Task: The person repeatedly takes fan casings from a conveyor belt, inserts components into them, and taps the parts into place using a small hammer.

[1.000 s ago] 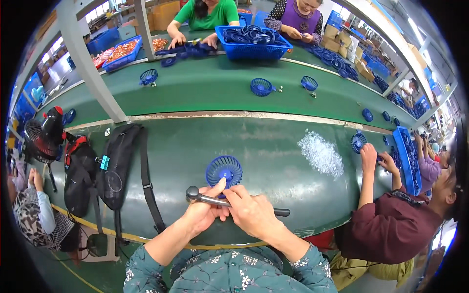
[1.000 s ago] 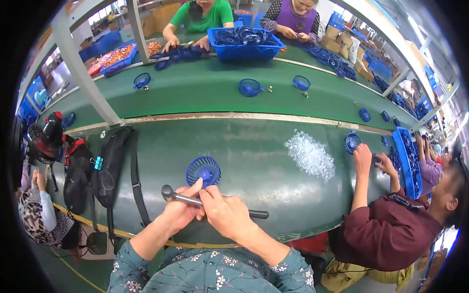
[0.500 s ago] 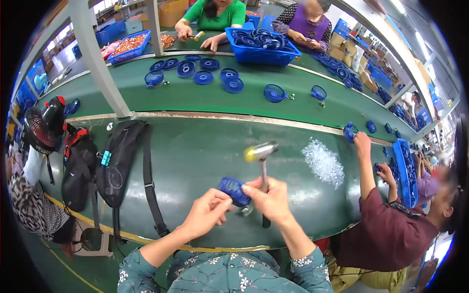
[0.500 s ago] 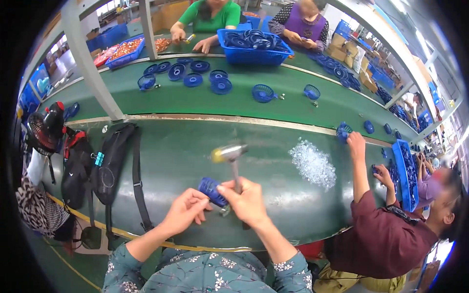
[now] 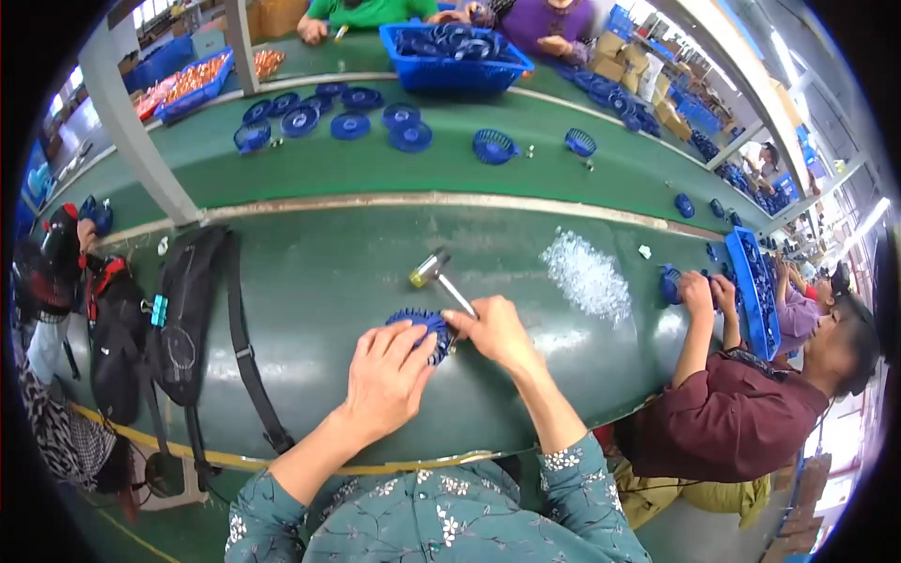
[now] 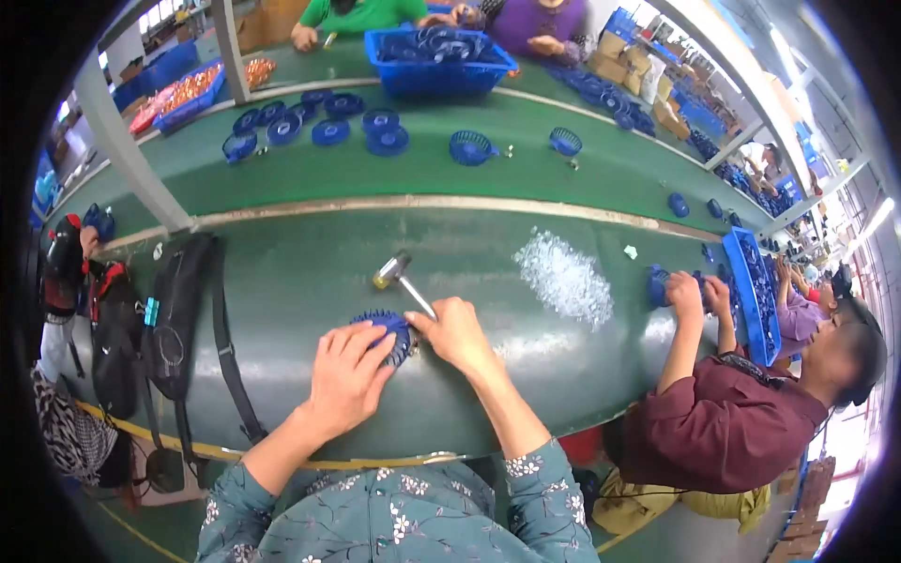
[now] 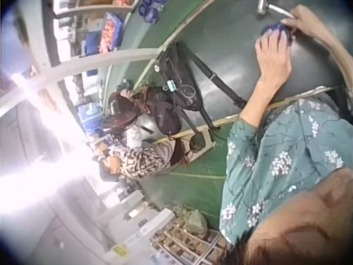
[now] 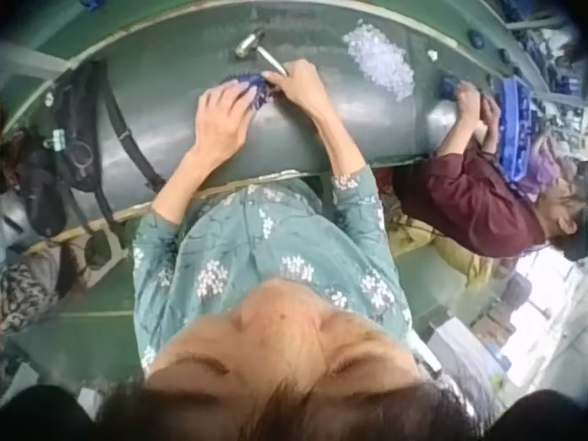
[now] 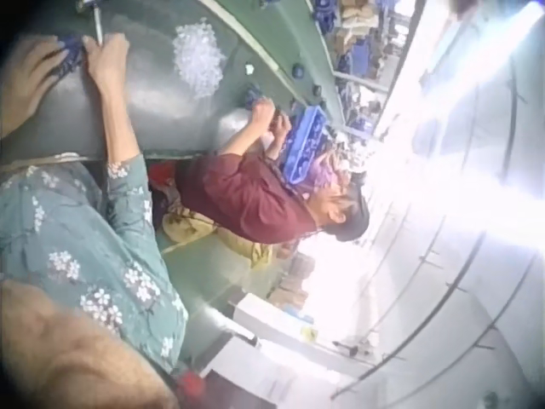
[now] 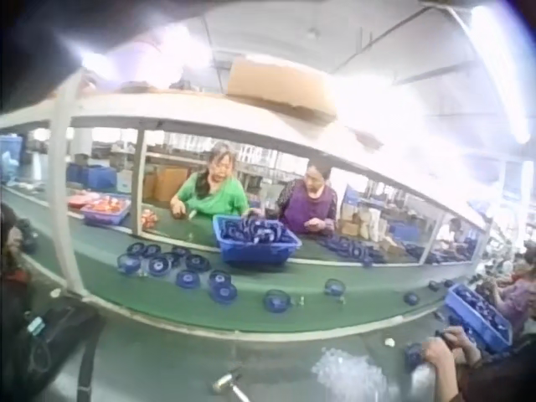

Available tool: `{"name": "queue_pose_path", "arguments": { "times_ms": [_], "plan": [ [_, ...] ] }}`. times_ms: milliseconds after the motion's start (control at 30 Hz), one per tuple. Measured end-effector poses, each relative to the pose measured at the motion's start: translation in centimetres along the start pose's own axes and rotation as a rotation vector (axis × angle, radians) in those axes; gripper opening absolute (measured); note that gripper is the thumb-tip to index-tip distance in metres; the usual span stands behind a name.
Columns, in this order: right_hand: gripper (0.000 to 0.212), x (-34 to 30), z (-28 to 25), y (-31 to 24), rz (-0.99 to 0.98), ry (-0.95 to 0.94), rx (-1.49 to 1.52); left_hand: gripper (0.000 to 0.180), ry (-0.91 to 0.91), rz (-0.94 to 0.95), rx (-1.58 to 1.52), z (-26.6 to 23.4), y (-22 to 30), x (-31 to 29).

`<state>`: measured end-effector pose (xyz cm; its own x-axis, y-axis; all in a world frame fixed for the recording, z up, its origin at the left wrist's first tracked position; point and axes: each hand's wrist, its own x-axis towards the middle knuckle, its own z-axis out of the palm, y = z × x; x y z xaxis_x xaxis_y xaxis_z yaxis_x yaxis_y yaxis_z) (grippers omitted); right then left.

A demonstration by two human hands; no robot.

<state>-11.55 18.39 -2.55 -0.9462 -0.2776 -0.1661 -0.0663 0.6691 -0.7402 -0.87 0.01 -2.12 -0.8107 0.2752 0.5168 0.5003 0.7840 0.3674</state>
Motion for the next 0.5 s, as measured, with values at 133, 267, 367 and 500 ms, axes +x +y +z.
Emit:
{"name": "queue_pose_path", "arguments": {
  "times_ms": [133, 267, 367, 500],
  "plan": [
    [0.032, -0.8, -1.1, -0.4, 0.051, -0.036, 0.078, 0.046, 0.019, -0.048, 0.011, 0.1, -0.9, 0.1],
    [0.033, -0.7, -0.8, -0.2, 0.125, -0.03, 0.127, 0.045, 0.027, -0.063, 0.057, 0.1, -2.2, 0.2],
    [0.031, -0.5, -0.3, 0.6, -0.002, 0.055, 0.175, 0.045, 0.078, -0.16, 0.071, -0.2, -3.7, -0.3],
    [0.033, -1.4, -0.3, -0.6, 0.151, -0.016, 0.224, 0.044, 0.089, -0.202, 0.073, -0.5, -4.1, -0.4]
  ]
}}
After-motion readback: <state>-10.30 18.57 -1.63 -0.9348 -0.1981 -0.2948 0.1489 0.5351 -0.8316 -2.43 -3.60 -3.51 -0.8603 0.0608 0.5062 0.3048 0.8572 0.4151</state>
